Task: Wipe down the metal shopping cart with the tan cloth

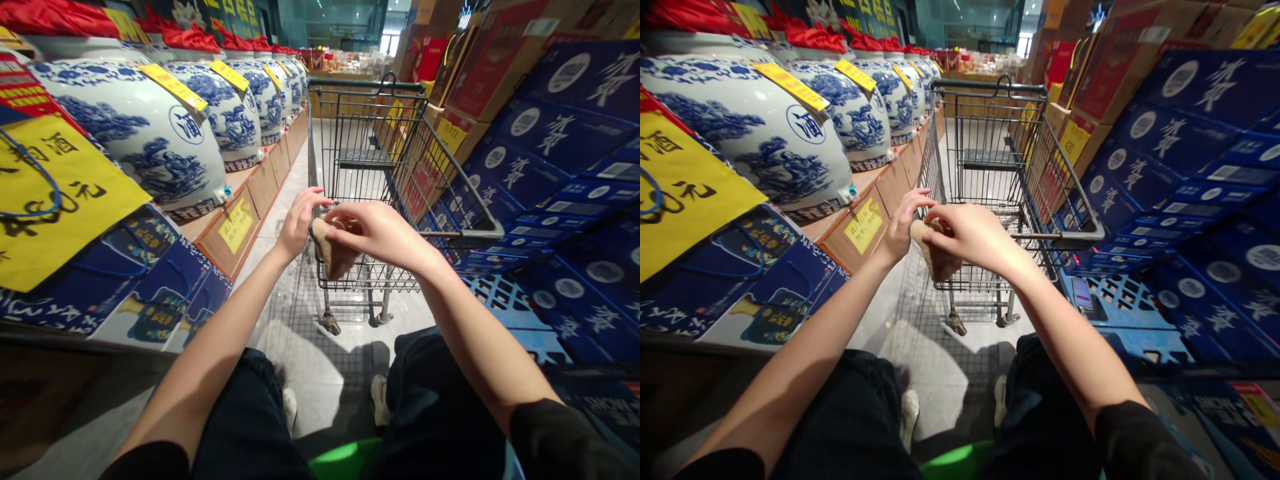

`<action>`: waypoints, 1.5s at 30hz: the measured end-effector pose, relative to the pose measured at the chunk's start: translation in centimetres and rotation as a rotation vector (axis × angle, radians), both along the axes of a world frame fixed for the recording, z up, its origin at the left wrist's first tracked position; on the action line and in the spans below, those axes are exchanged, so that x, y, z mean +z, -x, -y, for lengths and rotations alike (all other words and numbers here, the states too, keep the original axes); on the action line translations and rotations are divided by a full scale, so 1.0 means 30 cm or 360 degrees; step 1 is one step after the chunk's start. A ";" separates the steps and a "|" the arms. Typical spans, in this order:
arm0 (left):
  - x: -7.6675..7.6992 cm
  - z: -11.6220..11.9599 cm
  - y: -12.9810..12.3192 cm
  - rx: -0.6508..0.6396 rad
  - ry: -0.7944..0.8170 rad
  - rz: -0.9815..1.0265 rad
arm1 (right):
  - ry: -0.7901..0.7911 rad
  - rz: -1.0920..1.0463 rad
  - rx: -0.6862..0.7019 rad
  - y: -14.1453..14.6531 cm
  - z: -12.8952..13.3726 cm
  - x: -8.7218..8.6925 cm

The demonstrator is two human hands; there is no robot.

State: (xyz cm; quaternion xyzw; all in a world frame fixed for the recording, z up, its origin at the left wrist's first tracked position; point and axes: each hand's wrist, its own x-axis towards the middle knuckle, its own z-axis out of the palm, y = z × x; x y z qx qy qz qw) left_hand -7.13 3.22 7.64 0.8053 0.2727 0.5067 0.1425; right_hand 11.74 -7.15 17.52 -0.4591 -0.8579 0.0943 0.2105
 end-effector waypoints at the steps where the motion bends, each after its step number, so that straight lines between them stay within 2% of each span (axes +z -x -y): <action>1: 0.001 0.001 0.001 -0.0007 0.0001 0.0011 | -0.0089 0.0129 -0.0071 0.026 0.004 -0.011; 3: 0.008 0.003 0.008 -0.0020 0.0006 0.0017 | -0.0199 0.0369 -0.0197 0.068 0.010 -0.032; 5: 0.019 0.005 0.018 -0.0029 0.0012 -0.0021 | -0.0207 0.0512 -0.0230 0.080 0.011 -0.040; 9: 0.034 0.002 0.027 -0.0034 0.0004 -0.0100 | -0.0068 0.0581 -0.0122 0.010 0.004 -0.006; 12: 0.025 0.000 0.009 -0.0053 -0.0020 -0.0065 | 0.0037 0.0632 -0.0072 -0.023 -0.001 0.024; 16: 0.011 0.001 -0.013 -0.0017 -0.0071 0.0072 | -0.0057 0.0695 -0.0143 0.054 -0.004 0.004; 19: 0.023 -0.002 0.000 -0.0045 -0.0070 -0.0006 | -0.0170 0.0688 -0.0199 0.093 -0.008 -0.021; 23: 0.041 -0.005 0.020 -0.0130 -0.0080 -0.0082 | -0.0057 0.0651 -0.0108 0.010 -0.008 0.003; 26: 0.030 -0.003 0.005 -0.0086 -0.0064 0.0015 | 0.0024 0.0668 -0.0125 -0.035 -0.002 0.021; 29: 0.014 -0.002 -0.015 -0.0016 -0.0064 0.0116 | -0.0090 0.0654 -0.0145 0.009 0.002 -0.005; 33: 0.020 -0.006 -0.004 -0.0059 -0.0088 0.0097 | -0.0247 0.0566 -0.0082 0.059 -0.005 -0.044; 36: 0.032 -0.005 0.015 -0.0082 -0.0094 0.0010 | -0.0115 0.0458 -0.0024 0.001 -0.010 -0.024; 40: 0.030 -0.001 0.014 -0.0066 -0.0098 0.0019 | 0.0168 0.0444 -0.0084 -0.082 -0.014 0.021; 45: 0.024 -0.002 0.008 -0.0051 -0.0106 0.0019 | 0.0122 0.0338 -0.0073 -0.044 -0.020 0.012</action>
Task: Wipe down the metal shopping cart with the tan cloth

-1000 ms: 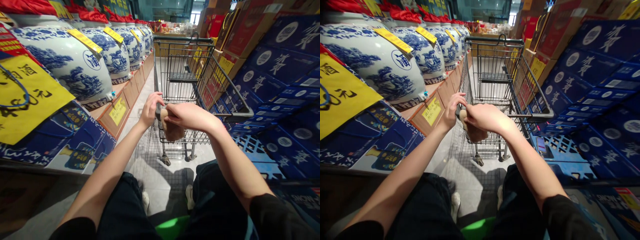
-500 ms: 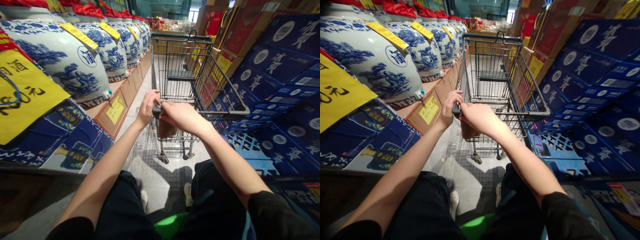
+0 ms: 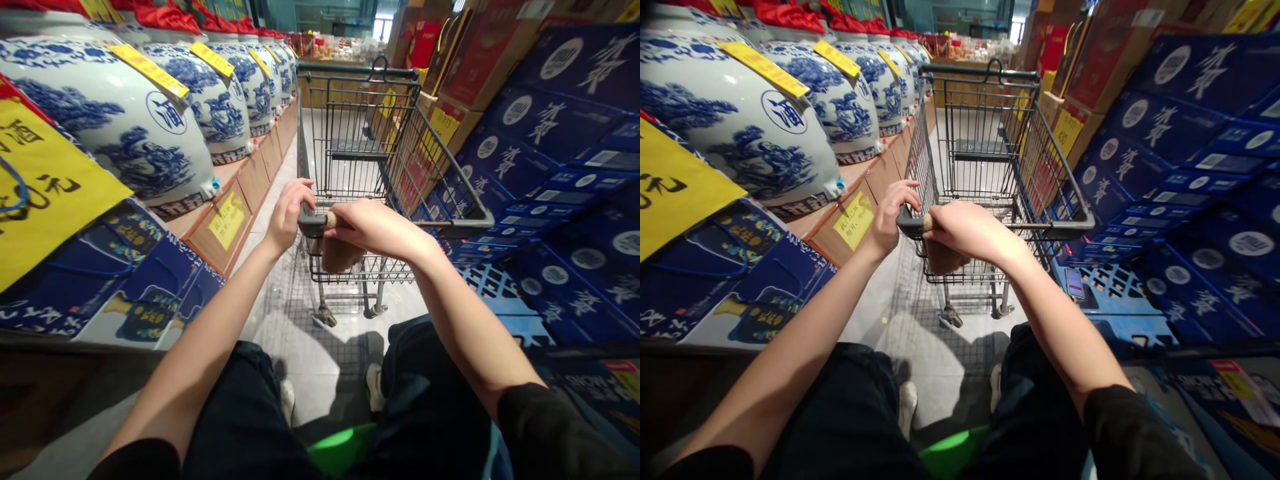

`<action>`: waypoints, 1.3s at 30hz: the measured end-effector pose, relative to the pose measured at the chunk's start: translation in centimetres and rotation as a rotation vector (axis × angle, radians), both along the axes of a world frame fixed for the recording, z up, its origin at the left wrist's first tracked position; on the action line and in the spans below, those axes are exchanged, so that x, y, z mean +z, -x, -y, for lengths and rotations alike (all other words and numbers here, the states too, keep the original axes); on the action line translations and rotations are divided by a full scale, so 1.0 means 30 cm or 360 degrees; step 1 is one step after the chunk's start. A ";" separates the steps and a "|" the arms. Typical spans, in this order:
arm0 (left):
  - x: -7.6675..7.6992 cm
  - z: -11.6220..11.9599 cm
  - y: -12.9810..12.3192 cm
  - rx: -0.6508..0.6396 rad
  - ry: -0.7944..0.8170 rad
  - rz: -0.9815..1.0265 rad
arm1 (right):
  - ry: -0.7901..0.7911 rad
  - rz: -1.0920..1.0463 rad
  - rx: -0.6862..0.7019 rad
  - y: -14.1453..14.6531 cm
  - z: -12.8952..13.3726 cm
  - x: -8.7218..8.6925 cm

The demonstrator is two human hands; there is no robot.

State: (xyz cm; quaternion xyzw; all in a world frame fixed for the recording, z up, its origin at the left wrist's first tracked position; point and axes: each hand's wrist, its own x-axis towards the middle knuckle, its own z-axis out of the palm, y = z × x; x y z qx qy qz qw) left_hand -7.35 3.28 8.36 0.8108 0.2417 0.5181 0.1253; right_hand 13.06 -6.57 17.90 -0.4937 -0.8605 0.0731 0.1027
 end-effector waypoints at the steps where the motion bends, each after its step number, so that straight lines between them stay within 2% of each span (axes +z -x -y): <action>1: 0.001 0.000 0.003 0.0001 -0.0001 -0.0022 | -0.0005 -0.0033 0.0017 0.007 -0.003 -0.003; 4: 0.007 0.005 0.012 0.0014 -0.0007 -0.0088 | 0.0062 -0.0059 0.0055 -0.008 -0.013 0.001; 9: 0.010 0.017 0.009 0.0044 0.0034 -0.0122 | 0.0328 0.0094 0.0025 -0.088 -0.030 0.038; 12: 0.007 0.018 0.001 0.0054 0.0047 -0.0104 | 0.0277 0.0056 0.0051 -0.095 -0.037 0.047; 16: -0.001 0.011 -0.002 0.0045 0.0036 -0.0053 | 0.0168 -0.0003 0.0095 -0.019 -0.029 0.020; 20: -0.008 -0.001 0.005 -0.0024 -0.0027 -0.0040 | -0.0093 0.0056 -0.0049 0.092 -0.007 -0.025; 22: -0.005 -0.004 0.010 -0.0028 -0.0041 -0.0050 | -0.0134 0.0084 -0.0056 0.104 -0.006 -0.027; 25: 0.006 0.003 0.014 0.0001 -0.0011 -0.0105 | 0.0023 0.0089 0.0064 0.048 -0.023 0.003; 28: 0.014 0.016 0.009 0.0008 0.0025 -0.0145 | 0.0229 0.0117 0.0086 -0.006 -0.043 0.031; 30: 0.012 0.018 0.005 0.0013 0.0022 -0.0128 | 0.0248 0.0102 0.0096 0.002 -0.045 0.030; 35: 0.002 -0.003 0.011 0.0000 -0.0036 -0.0064 | 0.0061 0.0026 0.0073 0.058 -0.032 0.008; 39: 0.001 -0.006 0.012 -0.0060 -0.0056 -0.0053 | 0.0317 0.0123 0.0058 0.000 -0.034 0.038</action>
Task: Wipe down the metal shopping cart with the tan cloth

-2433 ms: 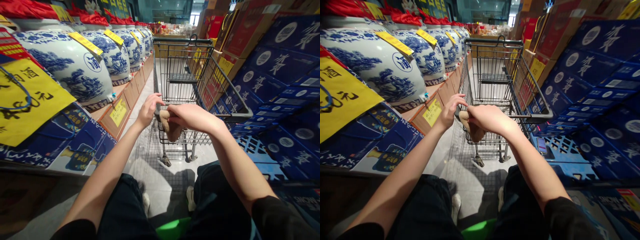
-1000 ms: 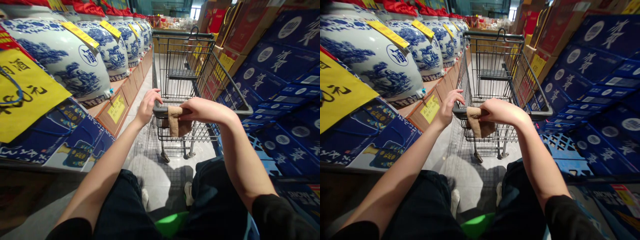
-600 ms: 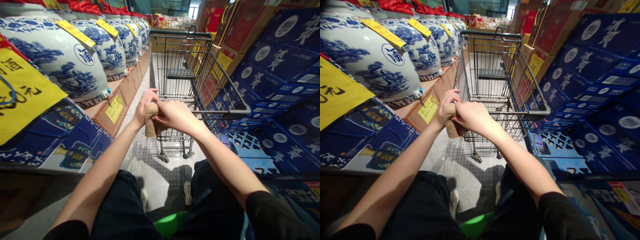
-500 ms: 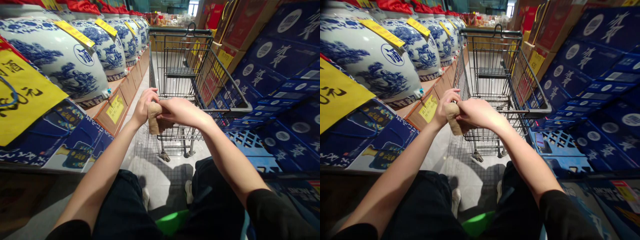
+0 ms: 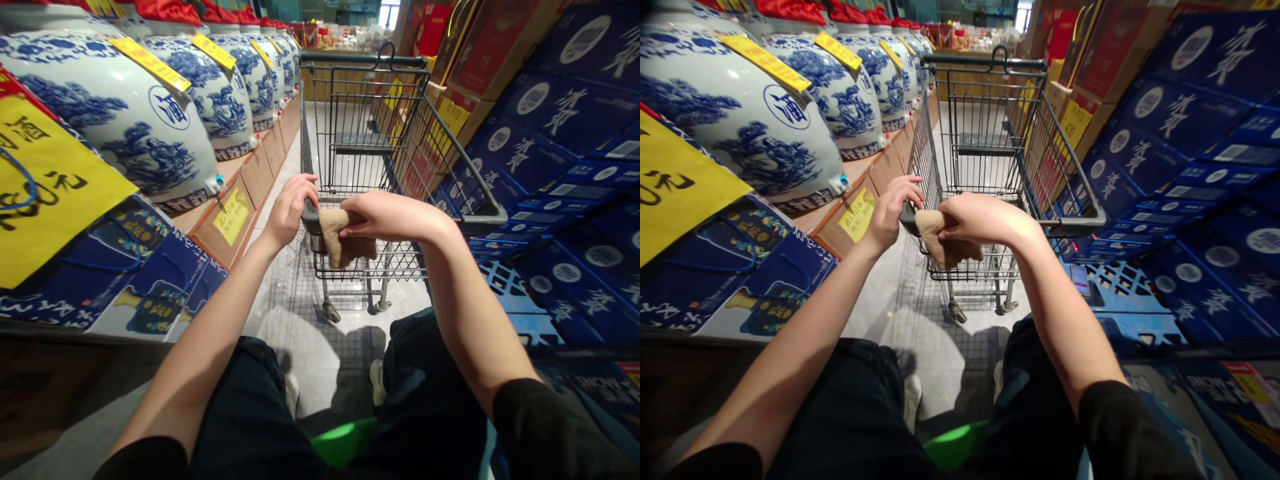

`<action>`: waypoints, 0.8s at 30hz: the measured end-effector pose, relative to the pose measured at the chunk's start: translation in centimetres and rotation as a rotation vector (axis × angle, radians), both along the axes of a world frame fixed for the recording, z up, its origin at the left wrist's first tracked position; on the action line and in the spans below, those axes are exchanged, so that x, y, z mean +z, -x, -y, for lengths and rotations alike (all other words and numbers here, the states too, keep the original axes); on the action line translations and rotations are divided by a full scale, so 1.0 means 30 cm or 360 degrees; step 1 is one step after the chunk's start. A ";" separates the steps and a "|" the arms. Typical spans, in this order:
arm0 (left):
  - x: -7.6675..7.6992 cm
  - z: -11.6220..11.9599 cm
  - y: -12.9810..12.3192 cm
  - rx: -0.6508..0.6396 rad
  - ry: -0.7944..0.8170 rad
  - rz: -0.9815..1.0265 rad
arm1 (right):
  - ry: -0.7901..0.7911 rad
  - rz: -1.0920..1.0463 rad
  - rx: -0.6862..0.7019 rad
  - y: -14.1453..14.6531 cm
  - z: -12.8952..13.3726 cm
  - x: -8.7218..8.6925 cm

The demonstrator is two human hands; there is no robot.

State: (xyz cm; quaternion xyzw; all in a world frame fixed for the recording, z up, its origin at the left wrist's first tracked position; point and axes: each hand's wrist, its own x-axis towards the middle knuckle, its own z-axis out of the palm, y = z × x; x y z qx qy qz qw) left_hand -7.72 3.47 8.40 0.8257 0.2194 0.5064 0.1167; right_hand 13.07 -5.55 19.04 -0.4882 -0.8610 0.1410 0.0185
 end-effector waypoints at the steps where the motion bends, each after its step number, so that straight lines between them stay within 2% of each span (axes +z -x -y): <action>1: 0.000 0.002 -0.002 -0.0005 0.0007 0.0014 | 0.0027 0.0018 -0.0011 -0.008 0.000 0.004; 3: 0.000 0.007 -0.006 0.0026 0.0032 0.0048 | -0.0040 0.0009 -0.0027 0.001 0.002 -0.003; 7: 0.004 0.002 0.003 0.0115 0.0063 0.0024 | -0.0327 -0.0114 -0.0017 0.051 0.005 -0.043; 13: 0.014 -0.018 0.023 0.0076 0.0042 -0.0062 | -0.0096 0.0001 -0.0019 -0.015 0.001 -0.020; 15: 0.010 -0.025 0.024 0.0097 0.0043 -0.0048 | -0.0198 0.0019 -0.0055 0.000 0.007 -0.022; 19: 0.008 -0.035 0.036 0.0132 0.0032 -0.0061 | -0.0492 -0.0024 -0.0093 0.084 0.012 -0.064; 24: 0.023 -0.014 0.058 0.0188 0.0032 -0.0069 | -0.0555 -0.0041 -0.0010 0.084 -0.013 -0.089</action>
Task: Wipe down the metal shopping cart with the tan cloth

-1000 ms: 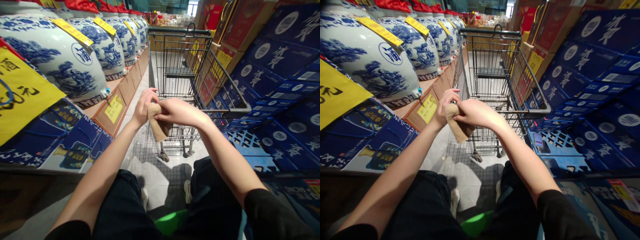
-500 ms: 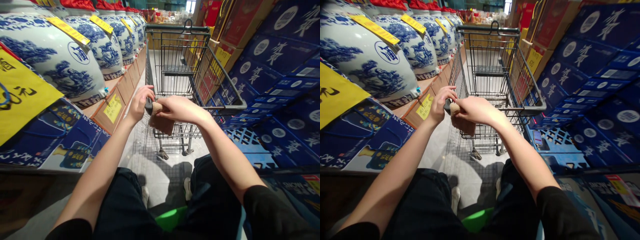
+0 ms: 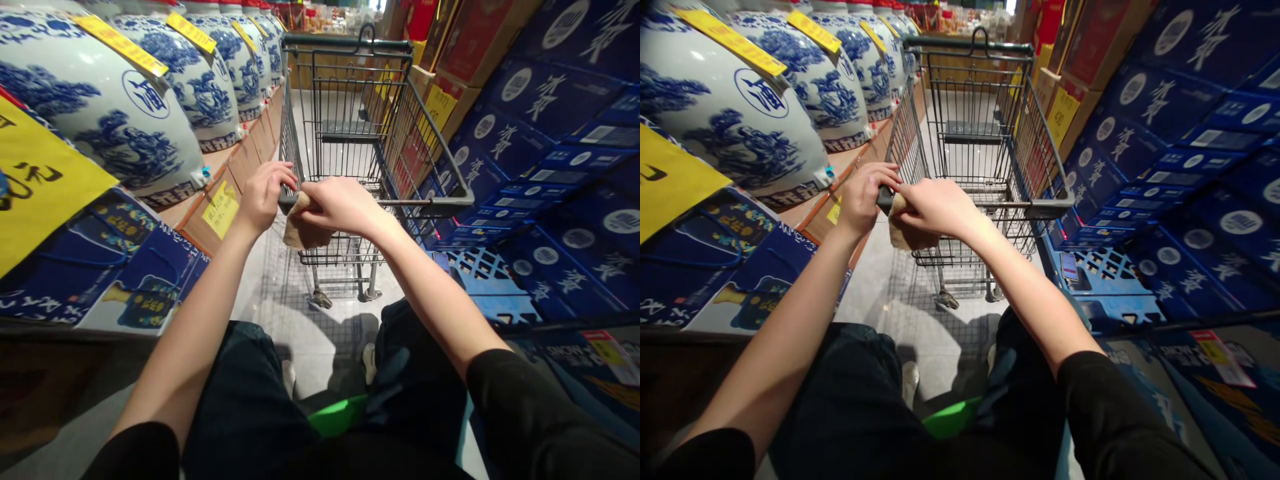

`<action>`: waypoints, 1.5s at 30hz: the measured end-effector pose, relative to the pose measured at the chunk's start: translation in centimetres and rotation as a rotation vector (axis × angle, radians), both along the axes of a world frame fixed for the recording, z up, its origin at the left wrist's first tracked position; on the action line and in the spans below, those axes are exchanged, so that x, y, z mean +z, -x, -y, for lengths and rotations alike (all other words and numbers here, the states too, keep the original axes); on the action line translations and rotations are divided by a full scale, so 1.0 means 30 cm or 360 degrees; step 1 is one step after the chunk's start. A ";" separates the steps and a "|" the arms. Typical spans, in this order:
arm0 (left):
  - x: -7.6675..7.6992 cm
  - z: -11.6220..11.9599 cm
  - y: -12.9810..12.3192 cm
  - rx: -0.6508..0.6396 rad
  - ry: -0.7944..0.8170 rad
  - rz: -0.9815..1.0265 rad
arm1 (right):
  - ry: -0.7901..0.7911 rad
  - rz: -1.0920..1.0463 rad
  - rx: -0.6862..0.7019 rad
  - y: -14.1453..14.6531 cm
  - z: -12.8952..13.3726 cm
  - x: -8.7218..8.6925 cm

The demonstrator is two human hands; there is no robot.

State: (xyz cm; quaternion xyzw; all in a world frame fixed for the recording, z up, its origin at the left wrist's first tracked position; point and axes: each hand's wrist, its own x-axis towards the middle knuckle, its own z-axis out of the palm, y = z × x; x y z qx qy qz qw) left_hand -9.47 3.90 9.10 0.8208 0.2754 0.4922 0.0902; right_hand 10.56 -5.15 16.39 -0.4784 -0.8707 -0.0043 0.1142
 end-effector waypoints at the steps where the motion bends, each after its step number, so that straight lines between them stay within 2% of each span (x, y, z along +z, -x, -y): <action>1: 0.003 0.006 0.000 0.0016 0.0005 0.0008 | -0.0003 -0.0002 0.0015 -0.012 -0.007 0.000; 8: -0.005 0.003 -0.039 0.0042 0.0015 -0.0041 | -0.0100 0.0019 0.0008 -0.047 -0.060 -0.013; 19: -0.057 -0.211 -0.055 0.0051 0.0105 0.0230 | -0.0225 0.0051 -0.0056 0.010 -0.226 -0.027; 24: -0.056 -0.254 -0.050 0.0026 0.0112 0.0153 | -0.0212 0.0115 -0.0087 0.015 -0.274 -0.027; 29: -0.050 -0.275 -0.080 0.0025 0.0048 0.0105 | -0.0261 0.0091 -0.0083 -0.023 -0.307 -0.032; 37: -0.050 -0.268 -0.181 -0.0038 0.0005 0.0112 | -0.0274 0.0116 -0.0176 -0.121 -0.285 -0.030; 41: -0.065 -0.253 -0.199 -0.0043 0.0039 0.0113 | -0.0217 0.0100 -0.0305 -0.081 -0.239 -0.025; 45: -0.079 -0.238 -0.176 -0.0071 0.0178 0.0162 | -0.0224 0.0065 -0.0280 -0.047 -0.209 -0.022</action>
